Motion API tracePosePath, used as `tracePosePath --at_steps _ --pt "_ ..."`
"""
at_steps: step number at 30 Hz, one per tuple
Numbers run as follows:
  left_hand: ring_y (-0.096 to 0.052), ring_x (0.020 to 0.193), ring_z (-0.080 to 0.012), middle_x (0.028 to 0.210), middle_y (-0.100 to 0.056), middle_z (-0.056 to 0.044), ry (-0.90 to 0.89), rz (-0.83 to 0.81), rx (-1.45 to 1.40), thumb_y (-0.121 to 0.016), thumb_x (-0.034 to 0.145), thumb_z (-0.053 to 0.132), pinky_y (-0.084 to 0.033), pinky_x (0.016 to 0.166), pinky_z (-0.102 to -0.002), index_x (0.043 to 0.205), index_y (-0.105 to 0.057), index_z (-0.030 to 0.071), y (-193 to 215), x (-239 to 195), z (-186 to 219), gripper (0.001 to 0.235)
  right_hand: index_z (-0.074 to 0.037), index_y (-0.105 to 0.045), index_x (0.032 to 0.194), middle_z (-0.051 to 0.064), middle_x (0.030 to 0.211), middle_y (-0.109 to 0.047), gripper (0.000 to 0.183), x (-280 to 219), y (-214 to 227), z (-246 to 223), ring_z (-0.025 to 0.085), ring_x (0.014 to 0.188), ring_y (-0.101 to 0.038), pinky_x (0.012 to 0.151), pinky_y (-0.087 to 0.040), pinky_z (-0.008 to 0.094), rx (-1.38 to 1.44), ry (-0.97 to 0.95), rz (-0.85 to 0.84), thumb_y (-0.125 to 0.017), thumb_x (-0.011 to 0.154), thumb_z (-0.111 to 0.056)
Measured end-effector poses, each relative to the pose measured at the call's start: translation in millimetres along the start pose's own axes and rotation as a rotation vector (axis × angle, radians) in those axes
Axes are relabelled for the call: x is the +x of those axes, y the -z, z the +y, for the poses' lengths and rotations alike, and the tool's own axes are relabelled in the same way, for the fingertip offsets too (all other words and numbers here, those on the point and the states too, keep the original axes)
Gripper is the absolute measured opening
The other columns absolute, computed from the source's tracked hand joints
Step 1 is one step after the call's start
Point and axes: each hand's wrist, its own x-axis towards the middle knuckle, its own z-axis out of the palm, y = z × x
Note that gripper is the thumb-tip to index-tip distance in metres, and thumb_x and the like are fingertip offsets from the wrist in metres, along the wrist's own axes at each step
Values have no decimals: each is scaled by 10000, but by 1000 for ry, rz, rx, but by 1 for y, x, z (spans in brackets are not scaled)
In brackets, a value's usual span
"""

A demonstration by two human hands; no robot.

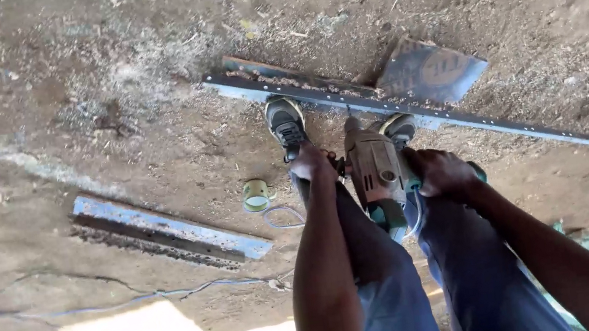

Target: Using a power drill to create a series of holes in a metal plate or beam.

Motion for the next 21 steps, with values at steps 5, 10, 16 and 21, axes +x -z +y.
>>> tracePosePath --at_steps 5,10,16,21 --pt "-652 733 -210 805 -662 -18 -310 -110 1078 -690 907 247 -512 672 -327 1083 -629 68 -12 -31 6 258 -155 -440 1434 156 1034 -689 924 14 -22 31 400 1027 -714 869 -602 565 -45 69 59 -608 620 -558" --pt "-751 974 -258 973 -763 1 -506 -89 1714 -785 890 369 -529 866 -338 1152 -729 183 -7 -8 7 326 -117 -530 1370 179 1044 -692 858 16 -7 19 448 1011 -704 859 -594 577 40 81 61 -649 614 -506" --pt "-720 683 -308 636 -697 -131 -231 98 391 -594 876 235 -538 758 -414 989 -662 -54 -19 63 -61 317 -194 -420 1496 164 1082 -685 979 15 -1 32 446 1042 -699 876 -583 596 -25 93 72 -595 618 -589" --pt "-738 892 -375 950 -681 -219 -184 125 325 -648 847 206 -572 788 -476 1140 -591 -77 -24 16 -32 411 -243 -365 1555 141 1078 -696 1016 21 -11 41 420 1061 -709 898 -580 595 -15 65 62 -590 635 -612"
